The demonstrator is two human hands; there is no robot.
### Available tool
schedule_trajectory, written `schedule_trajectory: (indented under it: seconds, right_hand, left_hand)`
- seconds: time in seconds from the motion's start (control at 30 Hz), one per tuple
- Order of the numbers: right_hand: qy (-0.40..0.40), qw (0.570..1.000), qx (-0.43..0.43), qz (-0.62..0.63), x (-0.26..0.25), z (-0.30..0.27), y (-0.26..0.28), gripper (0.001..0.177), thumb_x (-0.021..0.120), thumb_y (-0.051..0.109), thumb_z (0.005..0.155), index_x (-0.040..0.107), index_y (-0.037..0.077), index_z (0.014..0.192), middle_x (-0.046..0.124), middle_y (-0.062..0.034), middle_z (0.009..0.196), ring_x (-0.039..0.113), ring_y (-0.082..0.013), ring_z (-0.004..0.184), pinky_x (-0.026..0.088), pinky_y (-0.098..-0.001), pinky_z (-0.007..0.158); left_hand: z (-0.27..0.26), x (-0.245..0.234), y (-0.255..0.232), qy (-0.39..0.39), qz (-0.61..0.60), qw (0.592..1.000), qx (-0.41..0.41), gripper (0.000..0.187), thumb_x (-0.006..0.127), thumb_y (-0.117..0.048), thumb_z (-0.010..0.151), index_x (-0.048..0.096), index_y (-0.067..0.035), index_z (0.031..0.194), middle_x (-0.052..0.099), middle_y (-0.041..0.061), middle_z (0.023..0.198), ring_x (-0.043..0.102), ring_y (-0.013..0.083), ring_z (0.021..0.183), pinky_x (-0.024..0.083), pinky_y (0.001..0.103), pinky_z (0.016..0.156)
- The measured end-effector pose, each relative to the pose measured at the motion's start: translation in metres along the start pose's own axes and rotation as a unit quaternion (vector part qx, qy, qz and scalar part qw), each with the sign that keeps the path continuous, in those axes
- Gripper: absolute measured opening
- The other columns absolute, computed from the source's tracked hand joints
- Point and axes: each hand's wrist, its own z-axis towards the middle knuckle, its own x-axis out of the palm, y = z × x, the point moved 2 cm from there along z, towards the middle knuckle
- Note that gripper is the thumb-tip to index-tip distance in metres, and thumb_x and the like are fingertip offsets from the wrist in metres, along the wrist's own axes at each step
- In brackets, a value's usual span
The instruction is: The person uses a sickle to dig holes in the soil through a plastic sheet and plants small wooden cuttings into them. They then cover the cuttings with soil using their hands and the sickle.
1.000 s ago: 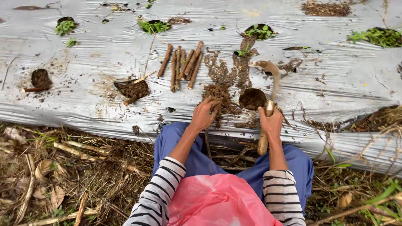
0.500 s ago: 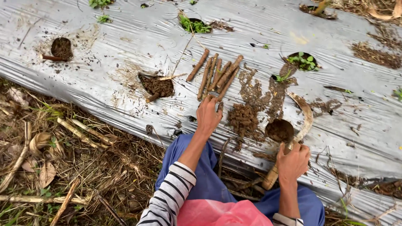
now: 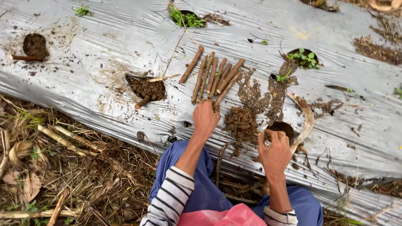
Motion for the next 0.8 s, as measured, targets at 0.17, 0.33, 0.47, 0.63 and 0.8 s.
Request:
schedule_trajectory:
  seconds: [0.17,0.33,0.47,0.63,0.8]
  right_hand:
    - [0.006,0.999,0.027,0.046,-0.012,0.002,-0.012,0.019,0.079,0.032,0.086,0.072,0.021,0.1,0.06,-0.0013,0.094,0.065,-0.0252,0.088,0.058,-0.0436,0.07]
    - [0.071,0.975,0.085,0.195,-0.018,0.006,-0.028,0.015,0.074,0.035,0.098,0.075,0.02,0.103,0.066,0.0015,0.09,0.07,-0.02,0.08,0.059,-0.0421,0.068]
    - [0.155,0.84,0.2,0.48,-0.016,0.01,-0.046,0.024,0.069,0.027,0.101,0.074,0.007,0.114,0.074,-0.0151,0.095,0.074,-0.0256,0.084,0.062,-0.0381,0.066]
    - [0.151,0.732,0.314,0.586,0.011,0.0,-0.094,0.026,0.075,0.017,0.097,0.072,-0.005,0.111,0.074,-0.0201,0.088,0.074,-0.0227,0.069,0.062,-0.0327,0.05]
    - [0.187,0.765,0.332,0.518,0.011,-0.005,-0.126,0.03,0.074,0.016,0.096,0.069,-0.008,0.114,0.072,-0.0179,0.082,0.068,-0.0196,0.061,0.057,-0.0297,0.044]
  left_hand:
    - [-0.053,-0.063,-0.063,0.034,-0.095,0.995,-0.004,0.019,0.068,-0.009,0.082,0.074,0.003,0.095,0.07,0.024,0.08,0.07,0.052,0.081,0.057,0.058,0.069]
    - [-0.09,-0.074,-0.11,0.082,-0.183,0.98,0.001,0.021,0.069,-0.001,0.082,0.076,0.008,0.1,0.071,0.03,0.08,0.07,0.0535,0.082,0.058,0.057,0.069]
    - [-0.107,-0.049,-0.139,0.149,-0.239,0.959,0.002,0.022,0.075,-0.007,0.082,0.079,0.002,0.102,0.075,0.025,0.082,0.074,0.0418,0.083,0.059,0.049,0.067]
    - [-0.113,0.009,-0.142,0.286,-0.262,0.922,0.014,0.028,0.077,-0.007,0.086,0.075,0.006,0.111,0.075,0.026,0.089,0.075,0.0323,0.077,0.06,0.042,0.063]
    - [-0.104,0.005,-0.174,0.435,-0.082,0.886,0.141,0.031,0.07,0.006,0.085,0.071,0.008,0.115,0.073,0.031,0.104,0.075,0.0437,0.086,0.059,0.058,0.085]
